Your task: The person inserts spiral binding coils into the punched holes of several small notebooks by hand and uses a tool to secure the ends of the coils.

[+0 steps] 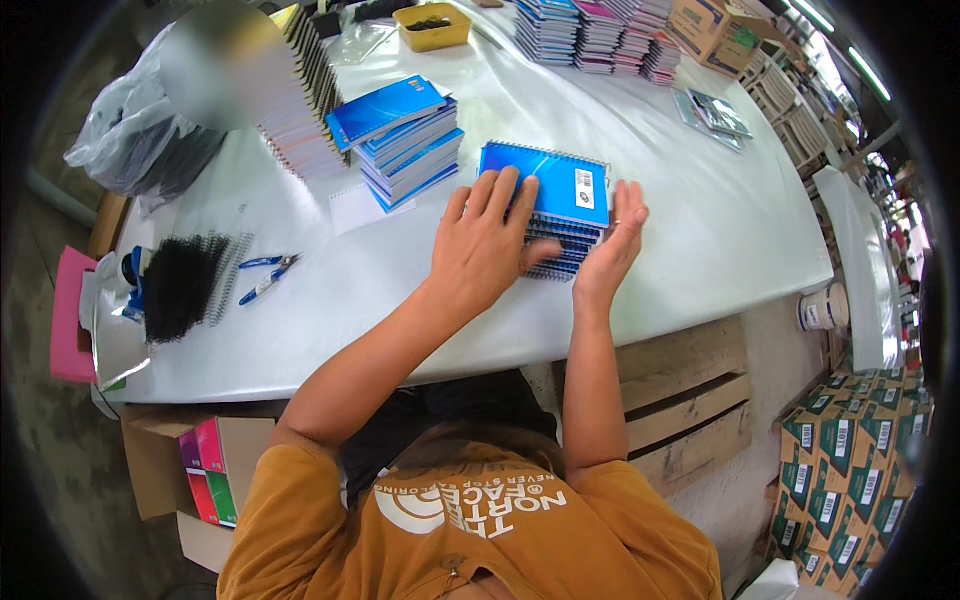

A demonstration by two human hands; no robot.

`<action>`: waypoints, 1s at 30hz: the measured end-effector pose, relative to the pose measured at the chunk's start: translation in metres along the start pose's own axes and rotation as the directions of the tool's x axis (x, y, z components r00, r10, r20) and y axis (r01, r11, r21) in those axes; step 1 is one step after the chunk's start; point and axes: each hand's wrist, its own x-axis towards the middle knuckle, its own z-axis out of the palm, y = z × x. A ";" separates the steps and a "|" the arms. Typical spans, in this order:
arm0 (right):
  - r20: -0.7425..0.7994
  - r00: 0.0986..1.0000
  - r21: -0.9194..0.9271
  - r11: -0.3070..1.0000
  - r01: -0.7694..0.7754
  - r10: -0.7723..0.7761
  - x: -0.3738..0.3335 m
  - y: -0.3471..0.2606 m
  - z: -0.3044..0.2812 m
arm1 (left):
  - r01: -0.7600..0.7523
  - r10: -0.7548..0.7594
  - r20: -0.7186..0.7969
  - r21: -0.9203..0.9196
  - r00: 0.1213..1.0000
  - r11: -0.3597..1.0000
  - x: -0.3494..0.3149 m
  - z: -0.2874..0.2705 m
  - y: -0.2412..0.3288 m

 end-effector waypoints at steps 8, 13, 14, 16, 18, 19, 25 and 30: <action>-0.106 0.981 -0.150 0.978 0.148 -0.165 -0.003 0.017 0.014 | 0.440 -0.601 -0.191 -0.519 0.776 0.733 -0.009 0.037 -0.020; -0.150 0.974 -0.190 0.972 0.140 -0.170 -0.003 0.021 0.013 | 0.470 -0.749 -0.112 -0.715 0.653 0.517 -0.010 0.047 -0.019; -0.165 0.972 -0.196 0.972 0.131 -0.164 -0.004 0.019 0.010 | 0.475 -0.724 -0.105 -0.689 0.682 0.548 -0.010 0.045 -0.022; -0.191 0.969 -0.194 0.974 0.117 -0.155 -0.006 0.013 0.005 | 0.387 -0.655 -0.152 -0.700 0.740 0.600 -0.007 0.036 -0.047; -0.208 0.902 -0.249 0.912 0.325 -0.378 -0.012 0.008 0.002 | 0.315 -0.419 -0.346 -0.319 0.839 0.894 0.011 0.011 -0.094; -0.215 0.865 -0.231 0.884 0.407 -0.454 -0.021 -0.005 0.006 | 0.279 -0.280 -0.394 -0.060 0.876 0.958 0.018 -0.002 -0.117; 0.511 0.729 0.142 0.882 0.450 -0.455 -0.080 -0.003 0.033 | 0.349 -0.371 0.011 0.313 0.928 0.883 -0.002 -0.047 -0.142; 0.605 0.695 -0.049 0.852 0.521 -0.389 -0.127 -0.014 0.086 | 0.578 -0.571 0.085 -0.096 0.816 0.811 -0.093 -0.091 -0.046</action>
